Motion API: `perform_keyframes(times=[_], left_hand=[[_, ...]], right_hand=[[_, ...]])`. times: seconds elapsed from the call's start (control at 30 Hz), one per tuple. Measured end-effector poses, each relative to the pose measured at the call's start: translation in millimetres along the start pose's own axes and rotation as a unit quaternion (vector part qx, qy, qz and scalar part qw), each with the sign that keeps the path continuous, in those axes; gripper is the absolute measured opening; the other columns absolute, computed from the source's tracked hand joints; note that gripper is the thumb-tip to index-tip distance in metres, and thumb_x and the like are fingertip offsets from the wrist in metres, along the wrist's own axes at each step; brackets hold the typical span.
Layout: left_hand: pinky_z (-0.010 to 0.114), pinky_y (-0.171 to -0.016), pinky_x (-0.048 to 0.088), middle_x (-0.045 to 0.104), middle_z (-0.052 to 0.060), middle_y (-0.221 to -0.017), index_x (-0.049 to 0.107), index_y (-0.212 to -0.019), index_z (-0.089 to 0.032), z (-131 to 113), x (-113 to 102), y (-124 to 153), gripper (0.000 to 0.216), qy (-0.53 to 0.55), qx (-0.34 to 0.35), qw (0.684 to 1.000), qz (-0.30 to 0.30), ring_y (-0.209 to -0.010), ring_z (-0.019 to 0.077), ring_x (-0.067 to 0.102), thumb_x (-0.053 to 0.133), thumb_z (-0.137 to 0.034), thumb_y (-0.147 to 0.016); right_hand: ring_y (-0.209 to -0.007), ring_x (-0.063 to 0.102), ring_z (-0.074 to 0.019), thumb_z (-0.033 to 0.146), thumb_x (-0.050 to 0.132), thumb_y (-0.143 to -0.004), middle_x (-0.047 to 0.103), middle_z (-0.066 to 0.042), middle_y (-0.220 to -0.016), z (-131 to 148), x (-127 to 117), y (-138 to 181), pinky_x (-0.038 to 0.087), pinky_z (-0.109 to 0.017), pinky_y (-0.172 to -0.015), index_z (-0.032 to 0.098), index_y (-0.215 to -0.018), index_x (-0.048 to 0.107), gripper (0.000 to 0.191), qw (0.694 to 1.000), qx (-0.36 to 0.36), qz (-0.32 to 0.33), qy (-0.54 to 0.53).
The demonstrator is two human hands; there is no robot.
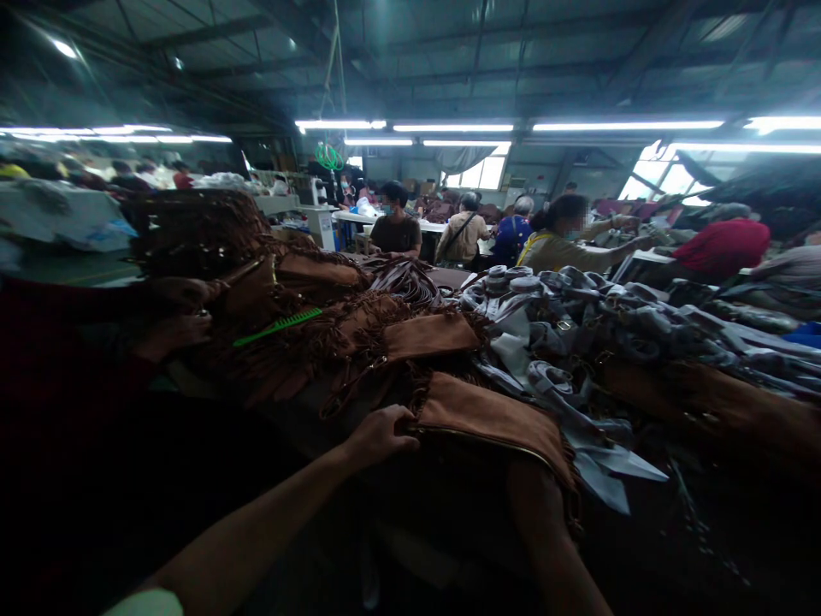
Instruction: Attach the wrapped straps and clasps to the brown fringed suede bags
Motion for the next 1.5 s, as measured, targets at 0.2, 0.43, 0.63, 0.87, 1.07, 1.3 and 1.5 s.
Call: perform_keyframes(times=[0.2, 0.43, 0.63, 0.87, 1.07, 1.3, 1.5], left_hand=[[0.022, -0.062, 0.041, 0.069, 0.002, -0.078, 0.072, -0.087, -0.012, -4.8, 12.6, -4.1, 0.032, 0.139, 0.004, 0.985, 0.102, -0.071, 0.0155, 0.059, 0.062, -0.04, -0.073], [0.023, -0.068, 0.042, 0.07, 0.003, -0.079, 0.074, -0.081, -0.016, -7.4, -9.2, -10.2, 0.029, 0.005, 0.036, 0.999, 0.035, -0.074, 0.0166, 0.06, 0.058, -0.039, -0.074], [0.024, -0.067, 0.041, 0.07, 0.003, -0.078, 0.072, -0.078, -0.018, 12.9, -32.0, -19.5, 0.027, -0.032, 0.004, 0.999, 0.01, -0.075, 0.0182, 0.062, 0.055, -0.039, -0.075], [0.025, -0.066, 0.042, 0.069, 0.002, -0.074, 0.071, -0.078, -0.017, 19.9, -21.0, -23.6, 0.03, 0.015, -0.02, 0.999, 0.047, -0.074, 0.0195, 0.061, 0.055, -0.041, -0.074], [0.029, -0.075, 0.047, 0.067, 0.008, -0.098, 0.067, -0.085, -0.015, -30.2, -12.0, -28.0, 0.036, 0.126, 0.029, 0.989, 0.075, -0.086, 0.0216, 0.06, 0.059, -0.048, -0.074], [0.04, -0.098, 0.042, 0.06, 0.005, -0.123, 0.065, -0.08, -0.022, -131.8, -45.9, -16.3, 0.026, 0.192, 0.097, 0.977, 0.014, -0.115, 0.0301, 0.052, 0.062, -0.047, -0.074], [0.042, -0.086, 0.051, 0.064, 0.008, -0.114, 0.056, -0.117, -0.03, -129.0, -60.4, -18.9, 0.052, 0.23, 0.064, 0.968, -0.074, -0.104, 0.0305, 0.06, 0.062, -0.054, -0.071]], right_hand=[[-0.087, 0.062, -0.02, 0.041, 0.047, -0.09, 0.067, -0.008, -0.095, 109.0, -27.4, 8.0, 0.043, -0.027, -0.072, 0.021, -0.103, 0.065, 0.03, 0.996, -0.043, 0.0, -0.074], [-0.073, 0.063, -0.0133, 0.039, 0.042, -0.094, 0.067, -0.002, -0.085, 120.8, -19.5, -14.6, 0.035, -0.024, -0.061, 0.022, -0.081, 0.066, 0.031, 0.992, -0.012, 0.073, -0.102], [-0.075, 0.063, -0.0155, 0.036, 0.051, -0.089, 0.066, -0.002, -0.081, 3.8, -41.8, 29.6, 0.035, -0.025, -0.059, 0.02, -0.074, 0.063, 0.024, 0.991, 0.067, 0.119, -0.018], [-0.069, 0.06, -0.014, 0.04, 0.048, -0.089, 0.061, -0.001, -0.078, -81.1, -41.0, 74.4, 0.034, -0.025, -0.057, 0.022, -0.073, 0.065, 0.028, 0.977, 0.123, 0.171, -0.017], [-0.11, 0.05, -0.0255, 0.04, 0.071, -0.071, 0.056, -0.009, -0.12, 9.5, -81.8, 6.5, 0.04, -0.034, -0.09, 0.021, -0.125, 0.051, 0.061, 0.997, 0.041, 0.024, -0.064], [-0.105, 0.054, -0.0214, 0.017, 0.048, -0.084, 0.059, -0.011, -0.119, 67.6, -104.0, -64.7, 0.044, -0.032, -0.085, 0.017, -0.133, 0.043, 0.049, 0.987, -0.098, 0.054, -0.115], [-0.107, 0.057, -0.0187, 0.022, 0.049, -0.086, 0.057, -0.005, -0.125, -9.4, -202.0, -93.6, 0.044, -0.028, -0.087, 0.02, -0.131, 0.044, 0.045, 0.988, -0.086, -0.074, -0.107]])
Point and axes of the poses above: each hand's wrist, its own y-axis away from the middle knuckle, its own x-axis out of the palm, z = x × y, the point moved 10 cm from there along -y, towards the middle knuckle
